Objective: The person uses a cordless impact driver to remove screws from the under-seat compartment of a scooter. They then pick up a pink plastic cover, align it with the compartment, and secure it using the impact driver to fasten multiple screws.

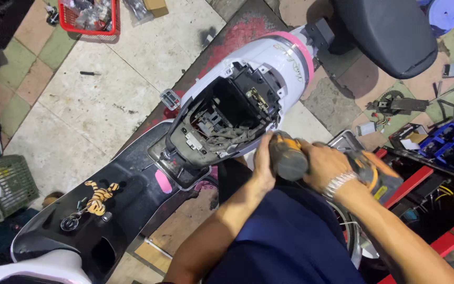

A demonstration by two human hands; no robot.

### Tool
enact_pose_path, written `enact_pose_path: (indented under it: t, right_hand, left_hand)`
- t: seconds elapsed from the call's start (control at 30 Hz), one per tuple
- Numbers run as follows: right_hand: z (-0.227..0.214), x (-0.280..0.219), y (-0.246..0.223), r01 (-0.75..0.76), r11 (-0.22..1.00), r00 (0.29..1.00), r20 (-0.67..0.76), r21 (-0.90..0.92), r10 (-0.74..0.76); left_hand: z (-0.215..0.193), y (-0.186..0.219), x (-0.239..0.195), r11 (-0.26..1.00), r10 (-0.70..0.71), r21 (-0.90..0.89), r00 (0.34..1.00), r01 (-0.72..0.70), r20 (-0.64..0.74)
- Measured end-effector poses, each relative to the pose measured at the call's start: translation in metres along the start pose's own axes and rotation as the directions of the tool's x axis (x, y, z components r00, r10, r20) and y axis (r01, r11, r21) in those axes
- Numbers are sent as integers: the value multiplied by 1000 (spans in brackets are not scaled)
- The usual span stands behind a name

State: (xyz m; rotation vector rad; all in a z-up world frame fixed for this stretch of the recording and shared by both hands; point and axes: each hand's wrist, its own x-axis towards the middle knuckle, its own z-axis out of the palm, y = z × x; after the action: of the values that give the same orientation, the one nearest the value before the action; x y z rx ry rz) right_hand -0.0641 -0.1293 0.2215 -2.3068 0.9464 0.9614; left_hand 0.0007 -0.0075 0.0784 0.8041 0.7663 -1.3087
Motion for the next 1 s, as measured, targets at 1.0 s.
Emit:
enact_pose_path:
  t: [1.0]
  right_hand:
    - [42,35,279,148,589,867,182,794,-464]
  left_hand:
    - [-4,0,100,-608,694,770,599,192,399]
